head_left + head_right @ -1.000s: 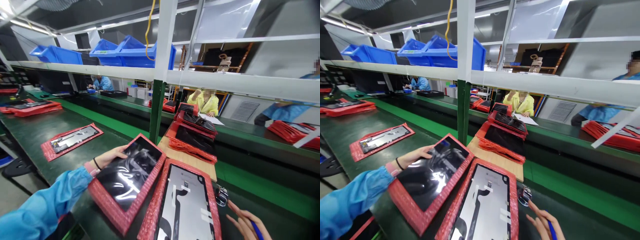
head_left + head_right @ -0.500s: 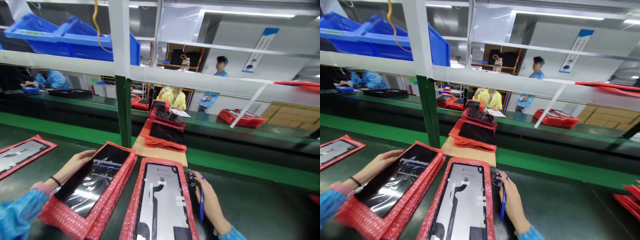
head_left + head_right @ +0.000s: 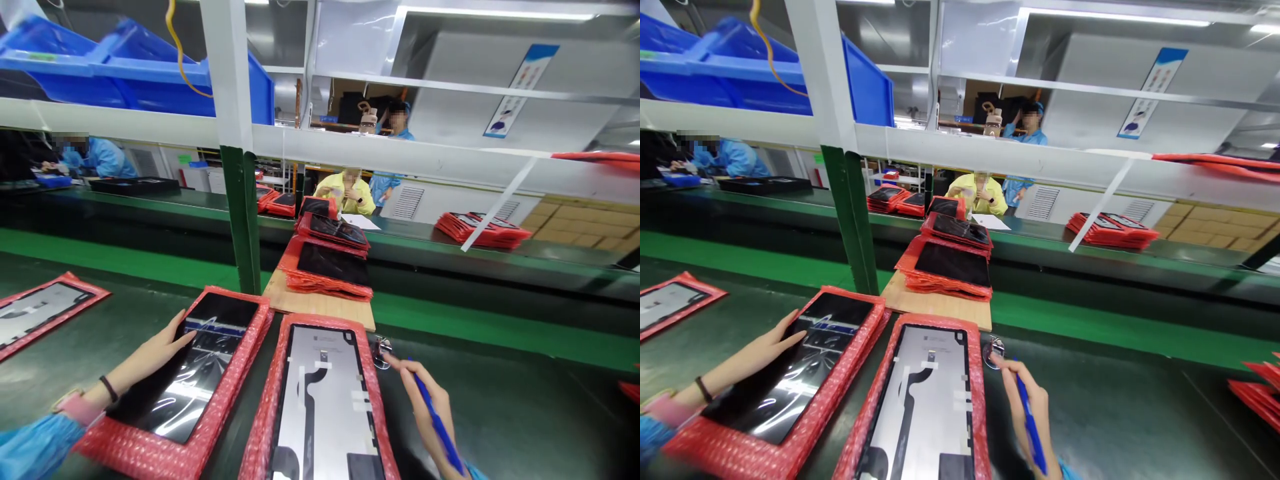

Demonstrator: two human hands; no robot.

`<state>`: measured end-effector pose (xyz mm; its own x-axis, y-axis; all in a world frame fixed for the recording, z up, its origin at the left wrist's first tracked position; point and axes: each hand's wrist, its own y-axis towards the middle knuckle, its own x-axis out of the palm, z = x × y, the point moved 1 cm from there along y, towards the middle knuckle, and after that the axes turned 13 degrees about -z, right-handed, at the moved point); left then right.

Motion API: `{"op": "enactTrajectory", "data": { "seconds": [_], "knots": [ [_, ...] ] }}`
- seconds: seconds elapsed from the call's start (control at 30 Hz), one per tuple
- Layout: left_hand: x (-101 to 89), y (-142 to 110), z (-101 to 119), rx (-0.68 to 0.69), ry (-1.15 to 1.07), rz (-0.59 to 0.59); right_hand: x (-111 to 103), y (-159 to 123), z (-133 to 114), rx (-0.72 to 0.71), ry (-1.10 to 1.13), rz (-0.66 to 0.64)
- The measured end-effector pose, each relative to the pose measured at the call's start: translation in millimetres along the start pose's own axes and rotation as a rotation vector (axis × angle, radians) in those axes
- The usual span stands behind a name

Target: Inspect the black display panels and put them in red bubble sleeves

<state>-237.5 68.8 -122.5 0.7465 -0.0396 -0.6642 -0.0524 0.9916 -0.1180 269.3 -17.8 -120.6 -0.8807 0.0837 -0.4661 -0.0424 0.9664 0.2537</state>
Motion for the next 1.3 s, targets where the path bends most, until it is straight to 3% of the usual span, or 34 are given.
{"op": "enactTrajectory", "data": {
  "seconds": [0.1,0.17,0.23,0.33,0.4,0.53,0.83,0.97,1.13,1.3],
  "knots": [
    [16.5,-13.1,22.3,0.058,0.054,0.048,18.6,-17.7,-33.1,0.128,0.568,-0.238],
    [32.5,-31.2,49.2,0.146,0.054,0.038,32.8,-27.7,-49.0,0.214,0.742,-0.317],
    [50.5,-53.9,80.5,0.212,-0.146,-0.086,44.0,-34.9,-56.9,0.227,0.705,-0.335],
    [76.5,-85.2,120.9,0.124,-0.528,-0.465,51.6,-40.6,-56.8,0.196,0.404,-0.275],
    [88.8,-98.5,137.1,0.018,-0.730,-0.613,52.0,-41.5,-54.5,0.182,0.236,-0.246],
    [100.6,-106.3,145.5,-0.157,-0.972,-0.678,49.0,-39.3,-55.9,0.159,0.147,-0.238],
    [98.4,-100.3,154.4,-0.204,-1.058,-0.683,50.7,-38.8,-60.3,0.169,0.154,-0.201],
    [95.2,-102.8,158.6,-0.256,-1.115,-0.662,51.3,-37.6,-54.7,0.195,0.300,-0.174],
    [97.3,-100.1,166.1,-0.286,-1.183,-0.546,50.7,-32.1,-40.4,0.263,0.618,-0.205],
    [120.6,-89.4,196.5,-0.157,-1.097,-0.753,52.2,-29.5,-35.2,0.310,0.803,-0.208]
  ]
}}
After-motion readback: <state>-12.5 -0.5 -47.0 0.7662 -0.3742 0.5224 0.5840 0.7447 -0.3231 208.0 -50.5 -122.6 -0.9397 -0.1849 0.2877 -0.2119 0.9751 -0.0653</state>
